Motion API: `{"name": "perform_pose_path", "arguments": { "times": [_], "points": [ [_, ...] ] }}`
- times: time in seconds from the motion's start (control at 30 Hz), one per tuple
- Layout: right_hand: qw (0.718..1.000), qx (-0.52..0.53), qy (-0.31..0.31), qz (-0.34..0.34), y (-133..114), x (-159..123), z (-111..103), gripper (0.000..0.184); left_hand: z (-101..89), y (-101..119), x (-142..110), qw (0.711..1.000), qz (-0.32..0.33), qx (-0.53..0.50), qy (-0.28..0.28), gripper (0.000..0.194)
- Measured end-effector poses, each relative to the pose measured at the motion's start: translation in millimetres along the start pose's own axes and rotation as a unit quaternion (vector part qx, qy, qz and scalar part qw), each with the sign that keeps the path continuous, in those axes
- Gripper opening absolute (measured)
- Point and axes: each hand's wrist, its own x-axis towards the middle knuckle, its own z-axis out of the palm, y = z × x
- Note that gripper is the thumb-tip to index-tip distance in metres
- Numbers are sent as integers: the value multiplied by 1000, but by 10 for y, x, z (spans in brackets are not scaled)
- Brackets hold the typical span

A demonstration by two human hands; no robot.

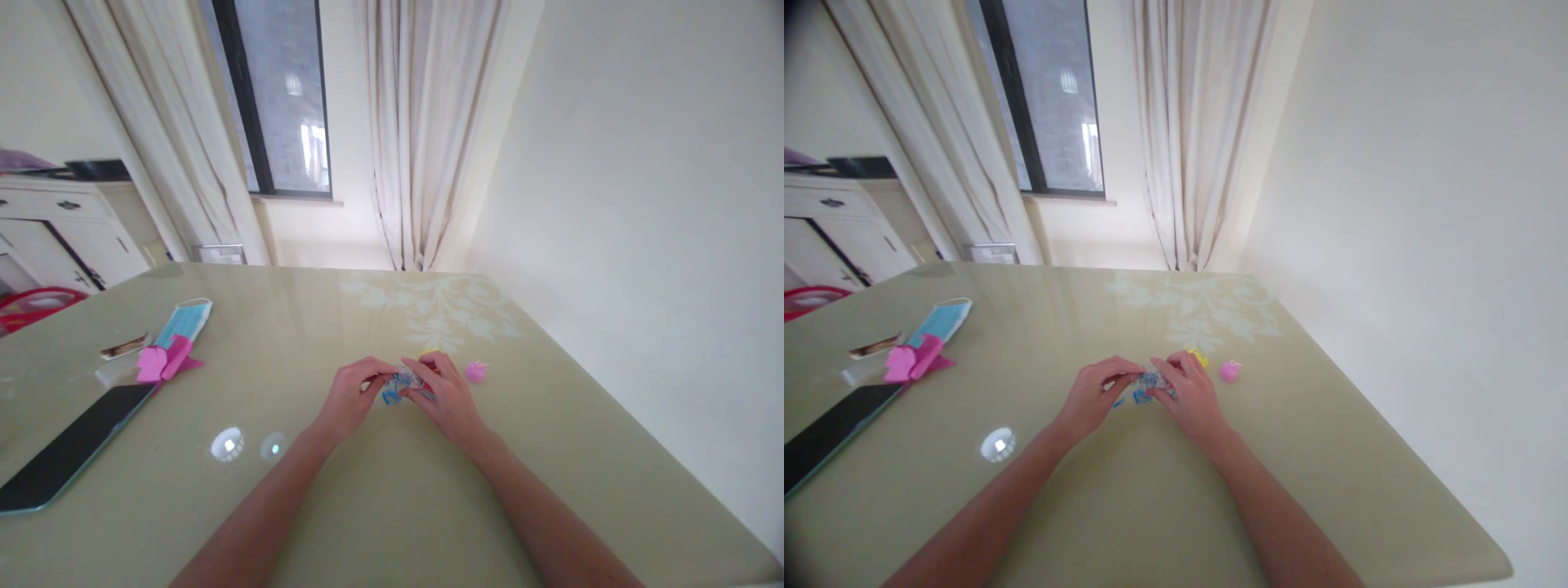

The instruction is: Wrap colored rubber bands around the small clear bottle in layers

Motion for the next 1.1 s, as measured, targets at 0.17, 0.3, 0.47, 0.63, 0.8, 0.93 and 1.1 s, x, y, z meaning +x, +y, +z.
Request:
{"name": "perform_pose_path", "arguments": {
  "times": [0.17, 0.3, 0.47, 0.63, 0.8, 0.93, 1.1],
  "points": [
    [1000, -6, -3, -3, -23, -6, 17, 46, 67, -2, -1, 994, -32, -57, 84, 14],
    [1000, 21, -1, 5, -84, -25, 29, 44, 115, 21, -46, 995, -16, -34, 95, 14],
    [996, 79, -16, 37, -189, -17, -6, 43, 146, 19, -139, 988, 111, 44, 99, 17],
    [992, 108, -18, 55, -265, -3, -15, 43, 133, -19, -185, 972, 184, 93, 117, 18],
    [992, 115, -27, 34, -313, -16, 14, 41, 85, -19, -218, 961, 231, 111, 102, 24],
    [989, 137, -12, 47, -337, 0, 20, 35, 55, -24, -214, 949, 273, 128, 93, 35],
    [982, 168, 11, 82, -284, 46, -16, 33, 18, -37, -117, 961, 213, 108, 141, 32]
  ]
}}
